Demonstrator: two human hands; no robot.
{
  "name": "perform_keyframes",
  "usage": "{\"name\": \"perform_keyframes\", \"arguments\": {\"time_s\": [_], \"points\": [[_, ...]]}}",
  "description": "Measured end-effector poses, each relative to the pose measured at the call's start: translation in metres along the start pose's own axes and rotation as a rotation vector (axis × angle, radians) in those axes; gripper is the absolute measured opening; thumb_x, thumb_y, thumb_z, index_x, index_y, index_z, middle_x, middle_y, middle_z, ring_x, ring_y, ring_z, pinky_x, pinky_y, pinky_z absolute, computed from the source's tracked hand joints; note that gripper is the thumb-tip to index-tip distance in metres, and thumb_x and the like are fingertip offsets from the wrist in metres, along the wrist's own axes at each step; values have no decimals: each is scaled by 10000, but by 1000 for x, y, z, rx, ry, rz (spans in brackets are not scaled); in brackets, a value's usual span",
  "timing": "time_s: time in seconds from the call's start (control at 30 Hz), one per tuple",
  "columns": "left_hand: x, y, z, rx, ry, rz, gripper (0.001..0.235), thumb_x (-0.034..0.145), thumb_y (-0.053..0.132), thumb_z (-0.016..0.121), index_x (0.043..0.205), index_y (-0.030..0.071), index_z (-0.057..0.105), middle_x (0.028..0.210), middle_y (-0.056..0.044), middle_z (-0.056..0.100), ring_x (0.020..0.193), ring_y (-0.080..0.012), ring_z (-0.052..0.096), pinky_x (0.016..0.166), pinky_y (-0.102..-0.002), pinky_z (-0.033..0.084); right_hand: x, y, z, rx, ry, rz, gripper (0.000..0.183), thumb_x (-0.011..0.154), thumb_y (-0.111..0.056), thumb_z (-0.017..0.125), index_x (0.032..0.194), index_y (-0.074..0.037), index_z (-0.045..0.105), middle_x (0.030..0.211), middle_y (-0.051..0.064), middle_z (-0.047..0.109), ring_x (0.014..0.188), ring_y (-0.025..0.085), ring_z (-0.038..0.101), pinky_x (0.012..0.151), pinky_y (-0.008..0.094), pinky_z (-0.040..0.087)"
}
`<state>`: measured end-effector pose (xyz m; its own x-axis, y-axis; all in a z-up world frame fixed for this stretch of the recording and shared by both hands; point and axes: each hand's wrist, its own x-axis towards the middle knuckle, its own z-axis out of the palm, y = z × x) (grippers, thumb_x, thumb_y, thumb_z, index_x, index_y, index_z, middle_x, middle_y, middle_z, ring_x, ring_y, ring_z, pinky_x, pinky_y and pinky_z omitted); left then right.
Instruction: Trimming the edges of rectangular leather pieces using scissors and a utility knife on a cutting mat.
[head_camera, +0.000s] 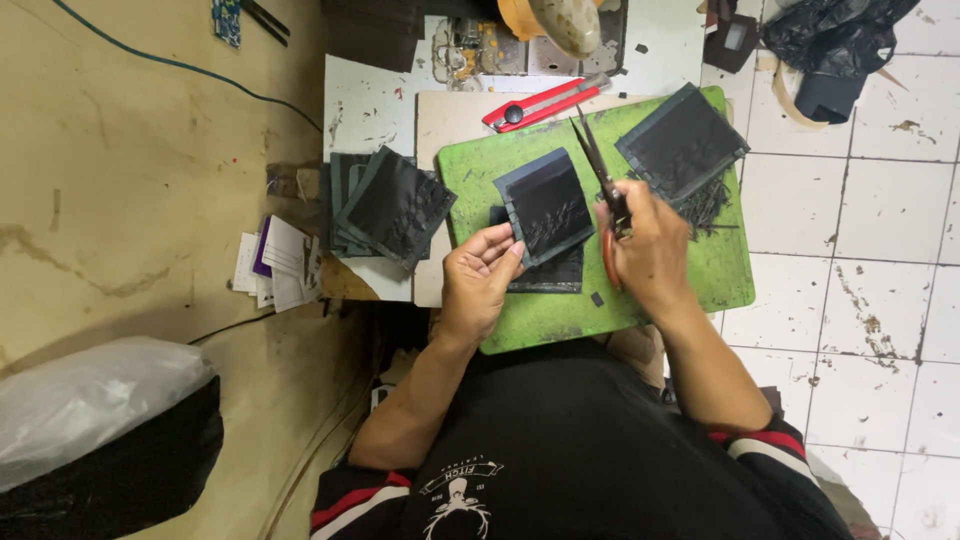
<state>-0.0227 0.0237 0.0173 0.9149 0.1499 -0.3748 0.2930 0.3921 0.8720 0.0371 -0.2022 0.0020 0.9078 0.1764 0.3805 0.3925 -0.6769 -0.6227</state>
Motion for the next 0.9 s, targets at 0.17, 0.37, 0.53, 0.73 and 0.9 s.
{"name": "perform_keyframes", "arguments": {"time_s": [0.17,0.37,0.53,0.73,0.9], "points": [[-7,8,10,63,-35,30,328,943,43,716,1260,-29,667,1092,-162,766,948,-137,726,807,-275,643,17,-89,-10,343,0,167,258,859,-180,891,1033,-148,703,830,34,760,732,230,743,689,317,573],[-9,10,10,97,-70,70,293,941,7,704,1228,-46,687,1102,-208,759,952,-166,712,836,-311,639,20,-109,-10,428,-6,215,288,815,-146,916,1007,-140,701,801,30,752,687,197,735,688,300,572],[-8,12,12,88,-84,72,293,933,-17,696,1222,-64,683,1118,-231,748,961,-197,721,840,-317,641,19,-112,-13,429,-23,230,195,859,-98,852,995,-136,717,769,24,748,668,188,736,662,294,560],[-10,20,15,232,-61,154,244,916,32,729,1148,-44,728,1008,-186,780,917,-166,715,755,-297,645,11,-105,-4,260,-1,15,125,934,-121,764,1033,-100,691,823,96,733,704,334,713,636,405,561],[-5,13,14,368,17,267,178,914,39,720,1077,-14,770,880,-173,785,807,-119,710,613,-264,619,10,-103,0,440,-11,69,135,915,-20,719,1021,-59,644,837,135,735,688,353,703,614,402,544]]}}
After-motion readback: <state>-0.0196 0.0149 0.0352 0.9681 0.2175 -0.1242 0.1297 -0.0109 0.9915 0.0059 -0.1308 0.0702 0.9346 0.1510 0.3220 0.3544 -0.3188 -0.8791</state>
